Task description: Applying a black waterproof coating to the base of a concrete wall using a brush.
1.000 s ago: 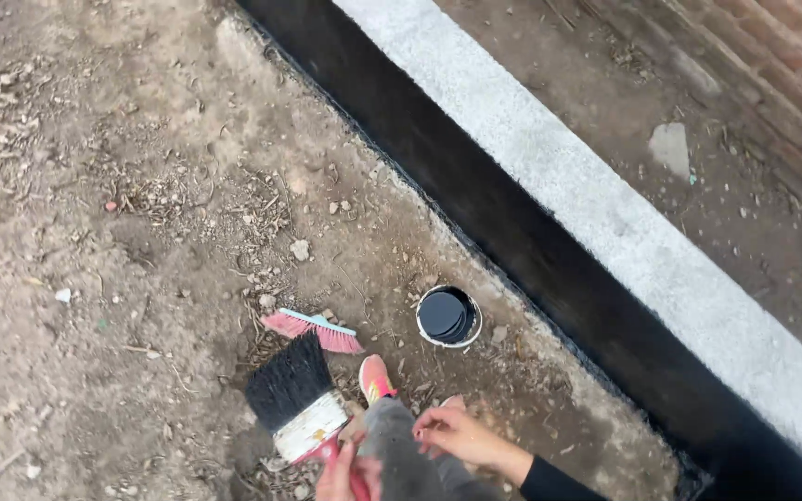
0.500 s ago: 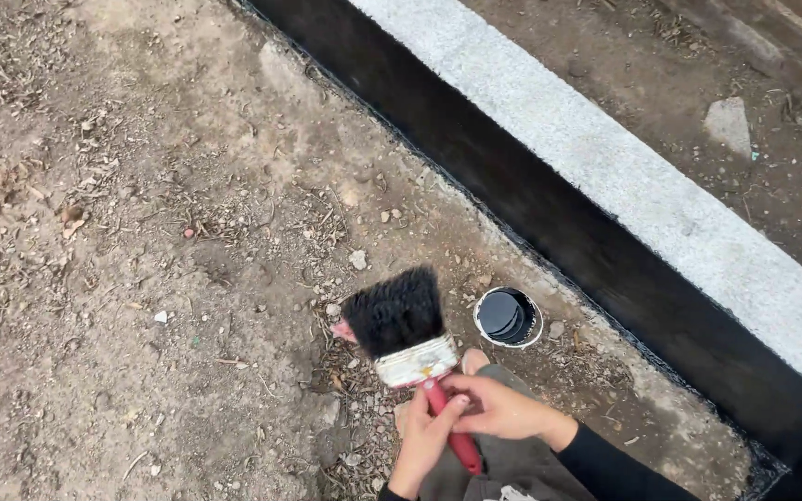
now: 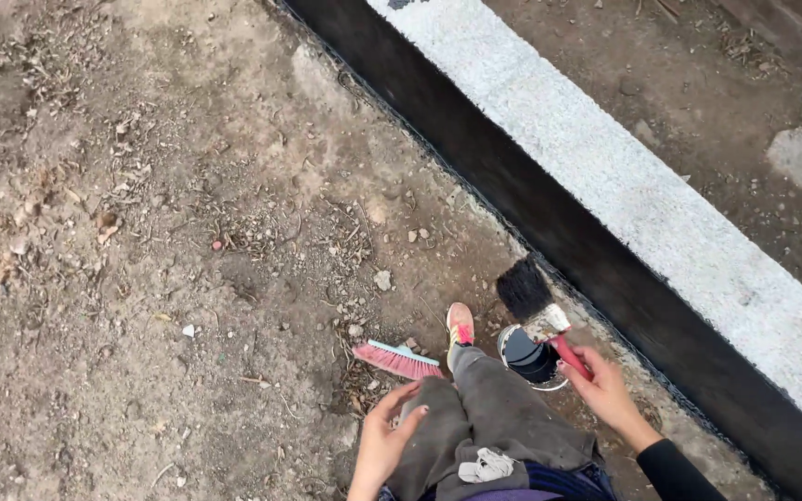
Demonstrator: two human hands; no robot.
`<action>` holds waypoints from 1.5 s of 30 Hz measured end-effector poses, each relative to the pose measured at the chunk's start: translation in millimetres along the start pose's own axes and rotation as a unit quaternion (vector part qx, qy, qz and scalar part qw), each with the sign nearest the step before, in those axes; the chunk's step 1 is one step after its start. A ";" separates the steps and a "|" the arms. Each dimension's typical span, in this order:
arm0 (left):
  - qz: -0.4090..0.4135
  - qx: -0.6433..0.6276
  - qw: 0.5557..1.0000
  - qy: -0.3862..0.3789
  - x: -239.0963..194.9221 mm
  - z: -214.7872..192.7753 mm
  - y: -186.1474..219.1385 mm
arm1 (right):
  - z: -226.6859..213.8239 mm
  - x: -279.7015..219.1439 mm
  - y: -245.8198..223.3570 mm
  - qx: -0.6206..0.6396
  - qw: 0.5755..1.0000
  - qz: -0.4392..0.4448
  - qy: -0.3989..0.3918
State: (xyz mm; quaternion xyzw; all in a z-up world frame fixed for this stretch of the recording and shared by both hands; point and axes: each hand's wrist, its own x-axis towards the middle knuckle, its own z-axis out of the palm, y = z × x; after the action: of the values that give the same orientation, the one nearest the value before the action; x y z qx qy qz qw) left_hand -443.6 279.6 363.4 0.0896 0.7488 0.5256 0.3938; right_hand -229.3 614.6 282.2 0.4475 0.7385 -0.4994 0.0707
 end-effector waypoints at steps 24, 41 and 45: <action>0.086 0.201 0.942 -0.256 245.1 -104.8 203.1 | 153.6 -103.3 39.1 -0.046 0.892 0.327 0.309; 0.107 0.350 0.809 -0.460 293.1 -40.8 222.3 | 337.4 -133.7 17.0 0.149 0.765 0.492 0.388; 0.044 0.408 0.790 -0.456 310.1 -61.8 201.5 | 300.6 -96.4 5.7 0.238 0.734 0.529 0.353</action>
State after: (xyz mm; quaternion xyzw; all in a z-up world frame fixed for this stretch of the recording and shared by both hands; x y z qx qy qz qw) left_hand -751.2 492.3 391.1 0.5042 0.6222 0.0859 0.5927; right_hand -271.2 317.5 183.8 0.9124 0.2114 -0.3469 -0.0504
